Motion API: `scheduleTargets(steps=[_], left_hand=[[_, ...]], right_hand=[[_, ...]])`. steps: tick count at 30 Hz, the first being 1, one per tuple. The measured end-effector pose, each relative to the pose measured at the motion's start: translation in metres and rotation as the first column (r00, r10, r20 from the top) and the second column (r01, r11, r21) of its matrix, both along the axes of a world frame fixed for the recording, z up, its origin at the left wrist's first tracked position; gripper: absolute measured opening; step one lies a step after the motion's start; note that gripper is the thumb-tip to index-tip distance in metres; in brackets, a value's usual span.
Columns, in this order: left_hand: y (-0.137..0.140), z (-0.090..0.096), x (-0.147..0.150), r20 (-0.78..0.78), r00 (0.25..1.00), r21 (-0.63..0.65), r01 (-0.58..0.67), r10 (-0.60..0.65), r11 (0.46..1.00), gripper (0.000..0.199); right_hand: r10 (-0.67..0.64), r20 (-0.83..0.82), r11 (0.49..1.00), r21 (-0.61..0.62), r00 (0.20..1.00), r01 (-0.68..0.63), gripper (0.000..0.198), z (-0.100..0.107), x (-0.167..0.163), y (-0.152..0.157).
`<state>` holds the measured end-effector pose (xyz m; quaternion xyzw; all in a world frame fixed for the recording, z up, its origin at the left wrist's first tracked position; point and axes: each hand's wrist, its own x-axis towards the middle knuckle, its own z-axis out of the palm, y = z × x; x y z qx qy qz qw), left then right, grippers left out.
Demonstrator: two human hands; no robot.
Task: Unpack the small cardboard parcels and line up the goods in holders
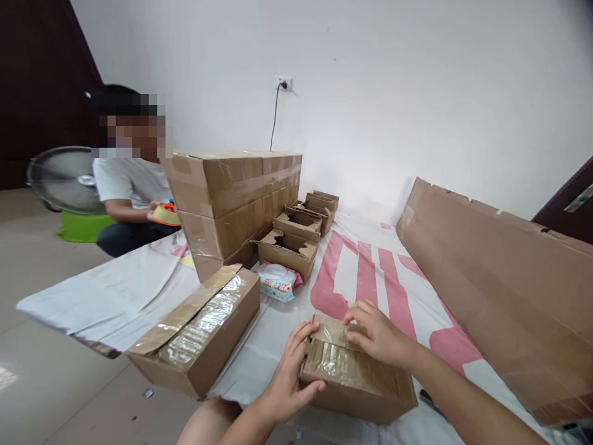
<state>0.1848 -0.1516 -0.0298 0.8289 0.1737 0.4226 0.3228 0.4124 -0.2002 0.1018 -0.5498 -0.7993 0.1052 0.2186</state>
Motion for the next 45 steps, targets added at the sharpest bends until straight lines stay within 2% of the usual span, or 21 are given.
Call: scheduleTargets(steps=[5, 11, 16, 24, 31, 35, 41, 45], left_hand=[[0.000, -0.002, -0.001, -0.009, 1.000, -0.021, 0.016, -0.017, 1.000, 0.064], [0.001, -0.003, -0.001, 0.011, 0.999, -0.040, 0.031, -0.031, 0.999, 0.064], [0.003, -0.007, 0.000, 0.011, 0.999, -0.044, 0.047, -0.047, 0.998, 0.066], [-0.001, -0.002, 0.003, 0.029, 0.999, -0.090, 0.029, -0.026, 0.995, 0.057], [-0.002, -0.002, 0.001, 0.008, 1.000, -0.112, 0.020, -0.019, 0.994, 0.052], [-0.003, -0.002, 0.000, 0.002, 1.000, -0.122, 0.024, -0.024, 0.992, 0.051], [-0.002, -0.001, 0.000, 0.002, 0.999, -0.129, 0.038, -0.038, 0.991, 0.055], [-0.002, 0.001, 0.000, -0.007, 0.999, -0.133, 0.037, -0.039, 0.990, 0.056]], right_hand=[[0.213, 0.092, 0.975, -0.089, 0.973, -0.205, 0.027, 0.003, -0.011, 0.046], [0.314, 0.176, 0.945, -0.154, 0.933, -0.289, 0.026, -0.006, -0.030, 0.067], [0.325, 0.220, 0.942, -0.159, 0.920, -0.296, 0.017, -0.010, -0.030, 0.071], [0.321, 0.225, 0.944, -0.156, 0.920, -0.291, 0.025, -0.012, -0.025, 0.072], [0.346, 0.259, 0.937, -0.152, 0.902, -0.316, 0.016, -0.017, -0.028, 0.078], [0.364, 0.295, 0.931, -0.143, 0.883, -0.336, 0.018, -0.018, -0.029, 0.081], [0.373, 0.363, 0.927, -0.102, 0.854, -0.362, 0.024, -0.006, -0.025, 0.073], [0.397, 0.443, 0.912, -0.095, 0.804, -0.399, 0.015, 0.004, -0.026, 0.062]])
